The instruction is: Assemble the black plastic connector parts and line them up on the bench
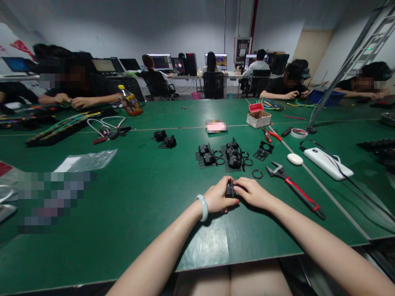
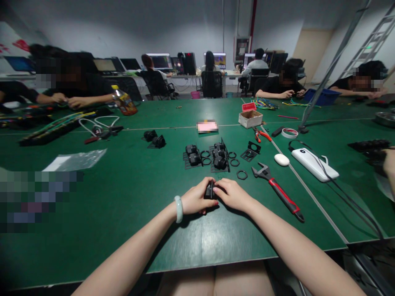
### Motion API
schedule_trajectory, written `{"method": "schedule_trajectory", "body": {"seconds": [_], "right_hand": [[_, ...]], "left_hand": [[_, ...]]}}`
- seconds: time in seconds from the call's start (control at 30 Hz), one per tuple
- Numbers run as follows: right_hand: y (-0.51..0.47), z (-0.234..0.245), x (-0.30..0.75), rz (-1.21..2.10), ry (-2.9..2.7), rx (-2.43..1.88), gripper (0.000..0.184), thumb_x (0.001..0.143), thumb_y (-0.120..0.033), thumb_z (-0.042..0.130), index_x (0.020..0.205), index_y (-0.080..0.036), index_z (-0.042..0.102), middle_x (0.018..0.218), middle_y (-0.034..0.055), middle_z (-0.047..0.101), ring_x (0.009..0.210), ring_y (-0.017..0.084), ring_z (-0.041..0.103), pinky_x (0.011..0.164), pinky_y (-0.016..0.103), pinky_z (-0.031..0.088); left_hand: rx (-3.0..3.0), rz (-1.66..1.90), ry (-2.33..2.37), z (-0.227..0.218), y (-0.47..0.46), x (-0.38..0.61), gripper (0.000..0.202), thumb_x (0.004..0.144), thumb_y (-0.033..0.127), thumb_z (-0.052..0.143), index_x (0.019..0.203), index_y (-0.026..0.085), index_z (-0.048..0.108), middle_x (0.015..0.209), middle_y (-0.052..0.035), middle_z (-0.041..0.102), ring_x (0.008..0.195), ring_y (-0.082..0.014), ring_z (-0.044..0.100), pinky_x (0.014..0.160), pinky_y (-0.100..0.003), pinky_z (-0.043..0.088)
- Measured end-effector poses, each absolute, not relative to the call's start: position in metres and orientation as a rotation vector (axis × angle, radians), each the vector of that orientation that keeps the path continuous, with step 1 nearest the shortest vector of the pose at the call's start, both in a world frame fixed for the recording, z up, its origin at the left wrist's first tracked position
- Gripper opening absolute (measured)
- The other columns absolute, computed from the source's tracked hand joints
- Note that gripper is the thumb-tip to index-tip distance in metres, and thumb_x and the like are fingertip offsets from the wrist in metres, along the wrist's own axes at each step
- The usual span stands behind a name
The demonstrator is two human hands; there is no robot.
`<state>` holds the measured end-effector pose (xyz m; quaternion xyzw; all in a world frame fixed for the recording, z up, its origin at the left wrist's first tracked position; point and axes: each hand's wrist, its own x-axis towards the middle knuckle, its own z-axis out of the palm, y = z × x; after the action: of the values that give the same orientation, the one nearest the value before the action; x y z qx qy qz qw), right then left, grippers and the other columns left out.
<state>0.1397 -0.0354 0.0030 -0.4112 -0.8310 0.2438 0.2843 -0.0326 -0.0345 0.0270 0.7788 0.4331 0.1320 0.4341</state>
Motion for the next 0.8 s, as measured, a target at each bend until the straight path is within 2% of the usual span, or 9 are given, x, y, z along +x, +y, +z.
{"method": "schedule_trajectory", "body": {"seconds": [0.17,0.27,0.37,0.47,0.57,0.8], "right_hand": [[-0.037,0.006,0.14,0.68,-2.189,-1.112,0.017,0.082,-0.024,0.041,0.088,-0.016,0.055,0.082,0.005,0.056,0.077,0.015,0.051,0.072,0.028,0.039],[-0.04,0.009,0.143,0.696,-2.137,-1.122,0.014,0.078,-0.015,0.042,0.089,-0.016,0.05,0.082,0.0037,0.054,0.076,0.014,0.05,0.07,0.027,0.039],[-0.043,0.011,0.144,0.676,-2.123,-1.094,0.024,0.067,-0.007,0.047,0.09,-0.016,0.046,0.081,0.0026,0.051,0.071,0.013,0.047,0.066,0.026,0.04],[-0.044,0.011,0.143,0.652,-2.139,-0.986,0.038,0.059,-0.005,0.053,0.094,-0.017,0.045,0.09,0.0042,0.048,0.08,0.015,0.046,0.07,0.027,0.04],[-0.044,0.011,0.141,0.672,-2.14,-0.908,0.04,0.059,-0.007,0.055,0.096,-0.018,0.044,0.095,0.0054,0.047,0.087,0.017,0.045,0.075,0.029,0.04],[-0.043,0.008,0.14,0.704,-2.16,-0.891,0.034,0.063,-0.009,0.056,0.094,-0.019,0.046,0.095,0.0056,0.048,0.092,0.018,0.046,0.081,0.033,0.039]], "left_hand": [[1.948,0.328,1.089,0.026,-0.034,-0.033,0.049,0.067,0.036,0.056,0.107,0.023,0.029,0.085,-0.003,0.055,0.039,-0.008,0.053,0.031,-0.017,0.04],[1.936,0.318,1.103,0.026,-0.035,-0.033,0.051,0.067,0.037,0.055,0.108,0.023,0.028,0.086,-0.0036,0.054,0.039,-0.008,0.053,0.031,-0.017,0.041],[1.921,0.292,1.095,0.031,-0.035,-0.033,0.052,0.067,0.038,0.055,0.109,0.023,0.028,0.091,-0.0053,0.053,0.04,-0.008,0.054,0.033,-0.018,0.042],[1.925,0.275,1.071,0.039,-0.037,-0.034,0.05,0.067,0.038,0.055,0.108,0.023,0.029,0.095,-0.0059,0.052,0.042,-0.0077,0.055,0.036,-0.018,0.044],[1.923,0.269,1.073,0.045,-0.038,-0.034,0.051,0.067,0.039,0.055,0.109,0.023,0.03,0.098,-0.0067,0.052,0.043,-0.0069,0.055,0.038,-0.018,0.044],[1.927,0.26,1.055,0.045,-0.037,-0.036,0.054,0.067,0.043,0.055,0.11,0.022,0.03,0.095,-0.0066,0.053,0.043,-0.0086,0.056,0.038,-0.019,0.044]]}}
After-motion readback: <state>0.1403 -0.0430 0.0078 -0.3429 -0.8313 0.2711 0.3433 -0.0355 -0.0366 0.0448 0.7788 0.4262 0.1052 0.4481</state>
